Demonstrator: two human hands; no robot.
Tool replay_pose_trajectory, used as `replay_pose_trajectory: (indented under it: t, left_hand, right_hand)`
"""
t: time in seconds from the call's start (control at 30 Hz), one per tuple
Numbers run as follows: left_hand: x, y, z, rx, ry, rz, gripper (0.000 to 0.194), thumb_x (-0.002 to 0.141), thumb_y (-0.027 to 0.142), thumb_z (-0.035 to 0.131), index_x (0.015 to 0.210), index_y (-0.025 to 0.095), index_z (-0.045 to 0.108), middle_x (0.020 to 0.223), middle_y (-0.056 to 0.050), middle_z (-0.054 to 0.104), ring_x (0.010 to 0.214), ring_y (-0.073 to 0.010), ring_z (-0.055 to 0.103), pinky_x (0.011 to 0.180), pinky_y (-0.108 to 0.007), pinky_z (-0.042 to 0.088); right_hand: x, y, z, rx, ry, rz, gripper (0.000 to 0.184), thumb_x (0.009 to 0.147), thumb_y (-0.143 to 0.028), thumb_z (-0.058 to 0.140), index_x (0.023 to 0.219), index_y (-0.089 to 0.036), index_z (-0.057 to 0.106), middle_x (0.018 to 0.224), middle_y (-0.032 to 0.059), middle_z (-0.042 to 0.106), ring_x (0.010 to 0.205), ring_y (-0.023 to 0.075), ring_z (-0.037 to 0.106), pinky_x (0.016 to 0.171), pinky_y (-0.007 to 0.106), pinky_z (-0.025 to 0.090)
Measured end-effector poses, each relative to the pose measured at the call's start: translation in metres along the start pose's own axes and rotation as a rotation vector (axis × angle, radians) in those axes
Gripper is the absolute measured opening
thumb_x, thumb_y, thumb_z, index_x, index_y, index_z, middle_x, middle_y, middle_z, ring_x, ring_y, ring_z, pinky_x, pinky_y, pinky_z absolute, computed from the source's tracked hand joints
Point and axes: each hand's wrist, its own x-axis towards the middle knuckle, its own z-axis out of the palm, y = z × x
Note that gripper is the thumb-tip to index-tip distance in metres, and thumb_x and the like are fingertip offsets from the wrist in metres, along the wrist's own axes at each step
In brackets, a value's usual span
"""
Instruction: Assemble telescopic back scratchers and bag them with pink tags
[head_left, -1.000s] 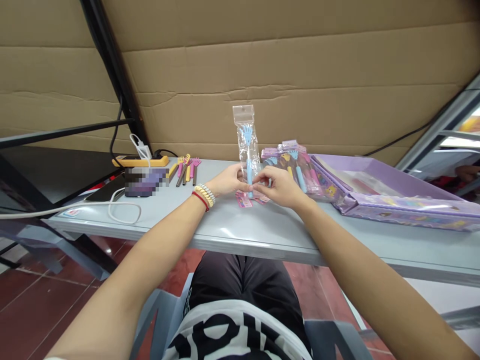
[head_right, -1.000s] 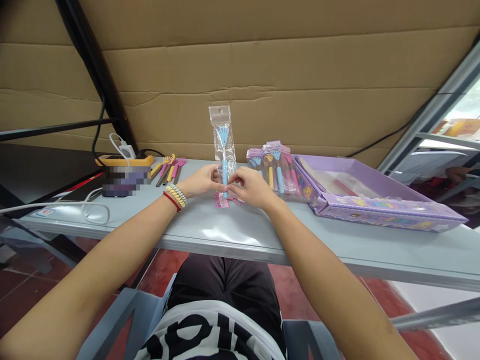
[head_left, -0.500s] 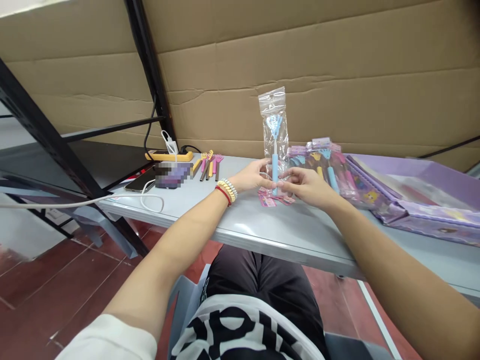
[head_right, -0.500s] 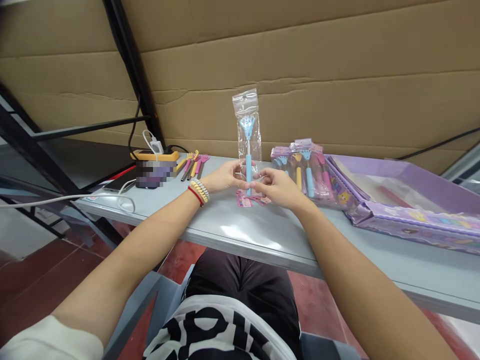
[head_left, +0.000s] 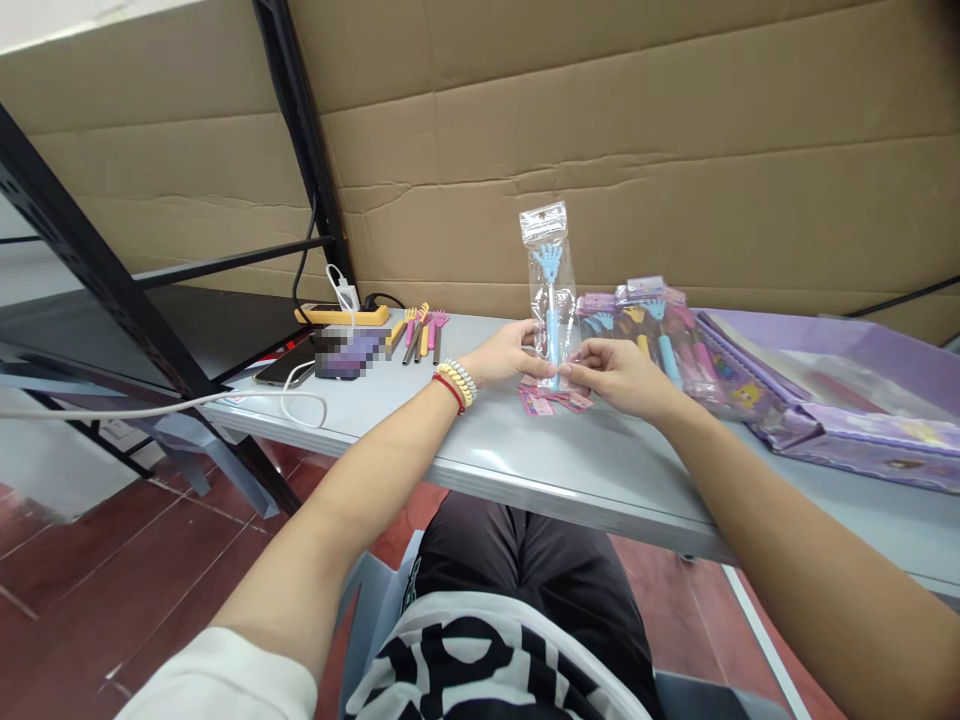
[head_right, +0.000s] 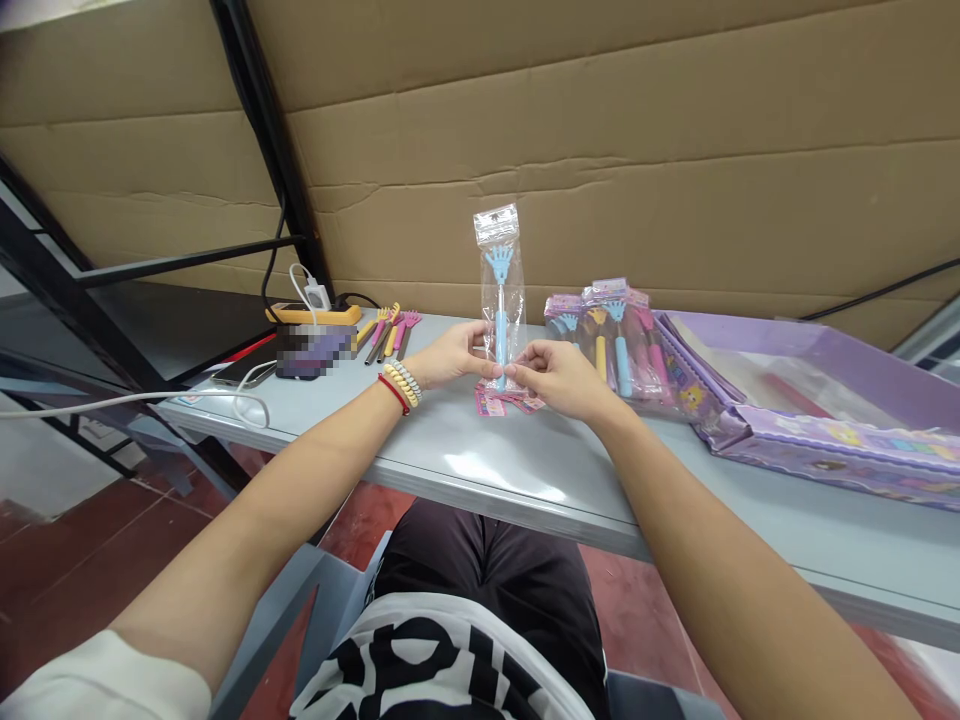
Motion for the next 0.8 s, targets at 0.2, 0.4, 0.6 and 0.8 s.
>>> replay_pose_trajectory:
  t: [0.2,0.4,0.6,0.8]
  left_hand:
    - [-0.0001,-0.0005,-0.0003,0.016,0.005,0.013,0.064,0.053,0.024,0.085,0.108,0.010,0.057,0.098,-0.009,0.062,0.087,-0.0169,0.058,0.081,-0.035,0.048]
    - [-0.0010,-0.0002,-0.0004,0.037,-0.001,0.019,0.064,0.055,0.022,0.084,0.112,0.011,0.056,0.102,-0.010,0.061,0.091,-0.0170,0.058,0.082,-0.034,0.048]
    - [0.0002,-0.0011,-0.0018,0.039,-0.006,0.024,0.066,0.055,0.023,0.084,0.114,0.011,0.055,0.105,-0.012,0.062,0.092,-0.0175,0.058,0.081,-0.034,0.048]
    - [-0.0005,0.0010,-0.0004,0.040,-0.001,0.014,0.067,0.054,0.021,0.084,0.114,0.012,0.056,0.106,-0.012,0.063,0.095,-0.0192,0.058,0.083,-0.035,0.048]
  right_hand:
    - [0.0007,0.0020,-0.0006,-0.043,-0.002,-0.003,0.048,0.063,-0.059,0.075,0.072,-0.016,0.055,0.057,0.0032,0.060,0.048,0.0130,0.053,0.045,0.024,0.040]
    - [-0.0011,-0.0001,-0.0011,-0.075,-0.003,0.011,0.045,0.066,-0.058,0.072,0.073,-0.016,0.055,0.059,0.0034,0.061,0.049,0.0126,0.053,0.047,0.024,0.040]
    - [0.0003,0.0017,-0.0019,-0.069,-0.023,-0.013,0.048,0.064,-0.060,0.072,0.072,-0.017,0.053,0.057,0.0024,0.059,0.049,0.0125,0.051,0.046,0.025,0.040]
    - [-0.0004,0.0020,-0.0019,-0.077,-0.028,-0.011,0.047,0.066,-0.060,0.071,0.072,-0.017,0.054,0.058,0.0023,0.060,0.049,0.0130,0.052,0.048,0.026,0.040]
